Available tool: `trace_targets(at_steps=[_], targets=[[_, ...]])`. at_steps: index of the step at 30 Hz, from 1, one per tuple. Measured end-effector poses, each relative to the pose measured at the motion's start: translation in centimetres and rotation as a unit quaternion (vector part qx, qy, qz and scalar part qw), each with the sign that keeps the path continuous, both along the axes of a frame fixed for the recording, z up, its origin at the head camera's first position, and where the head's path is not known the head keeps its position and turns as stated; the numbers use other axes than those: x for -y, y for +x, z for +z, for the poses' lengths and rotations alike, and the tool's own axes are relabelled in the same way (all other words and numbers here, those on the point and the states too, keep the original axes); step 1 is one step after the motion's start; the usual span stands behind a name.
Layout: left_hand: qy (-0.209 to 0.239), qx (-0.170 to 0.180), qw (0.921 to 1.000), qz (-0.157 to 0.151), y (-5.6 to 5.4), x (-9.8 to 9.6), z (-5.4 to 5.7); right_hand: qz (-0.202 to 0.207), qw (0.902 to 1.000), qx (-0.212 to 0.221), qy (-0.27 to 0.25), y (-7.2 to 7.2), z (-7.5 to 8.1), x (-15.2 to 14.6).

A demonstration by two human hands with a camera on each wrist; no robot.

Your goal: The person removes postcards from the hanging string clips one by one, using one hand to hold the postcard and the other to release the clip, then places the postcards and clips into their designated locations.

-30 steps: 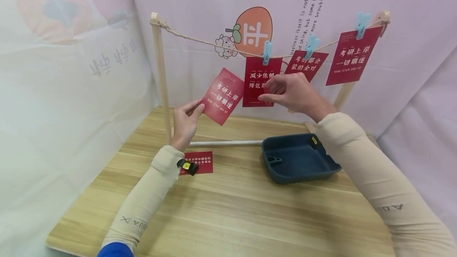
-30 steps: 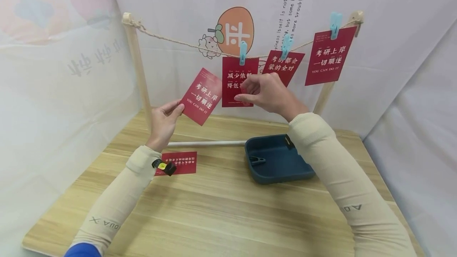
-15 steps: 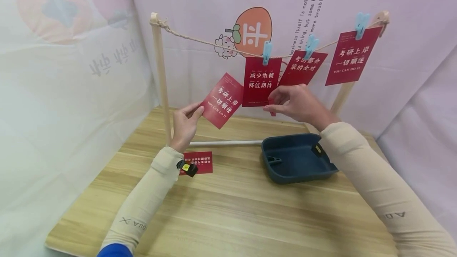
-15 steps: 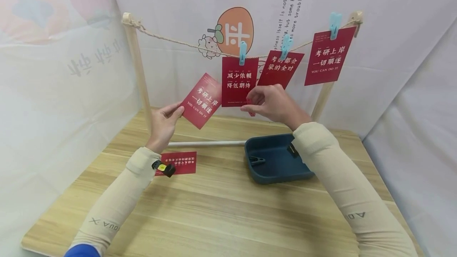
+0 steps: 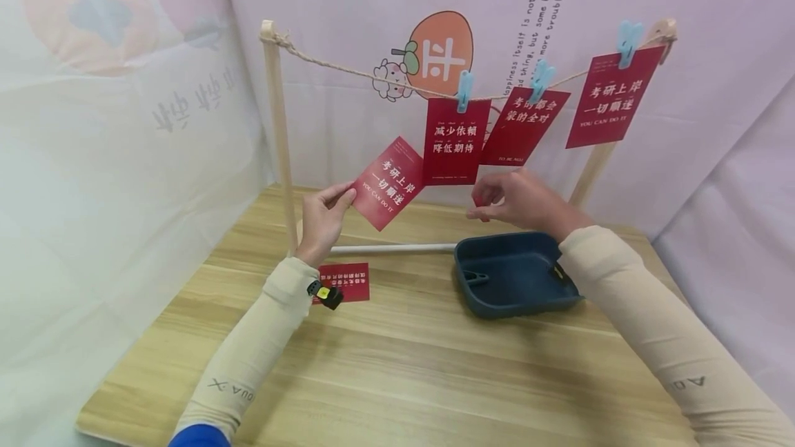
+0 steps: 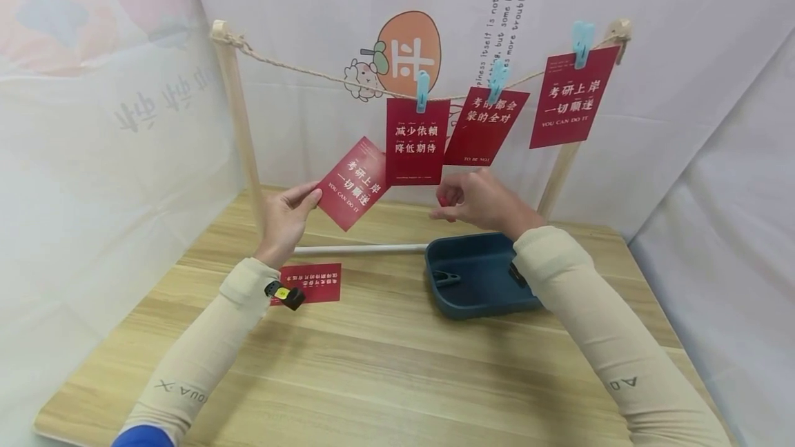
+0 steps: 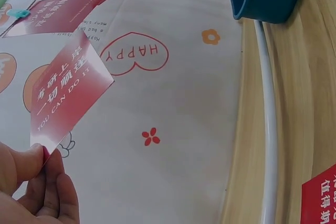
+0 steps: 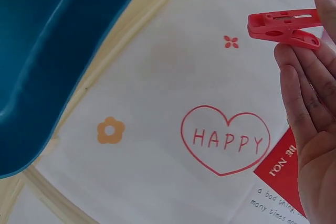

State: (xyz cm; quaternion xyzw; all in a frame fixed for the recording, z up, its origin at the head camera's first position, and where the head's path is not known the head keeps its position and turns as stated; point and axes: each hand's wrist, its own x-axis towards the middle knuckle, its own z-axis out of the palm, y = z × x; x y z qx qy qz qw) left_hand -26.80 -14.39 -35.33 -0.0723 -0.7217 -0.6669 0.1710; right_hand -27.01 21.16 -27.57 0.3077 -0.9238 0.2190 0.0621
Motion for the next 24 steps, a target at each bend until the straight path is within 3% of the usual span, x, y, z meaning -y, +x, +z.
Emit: trace_targets(at_steps=[10, 24], targets=[[-0.022, 0.005, 0.9997, 0.001, 0.2, 0.2, -0.9, 0.023, 0.9993, -0.005, 0.030, -0.5, -1.7, -0.5], [-0.060, 0.040, 0.9974, -0.011, 0.3, 0.5, -2.0, 0.031, 0.9954, 0.035, 0.084, -1.1, -4.1, -1.4]])
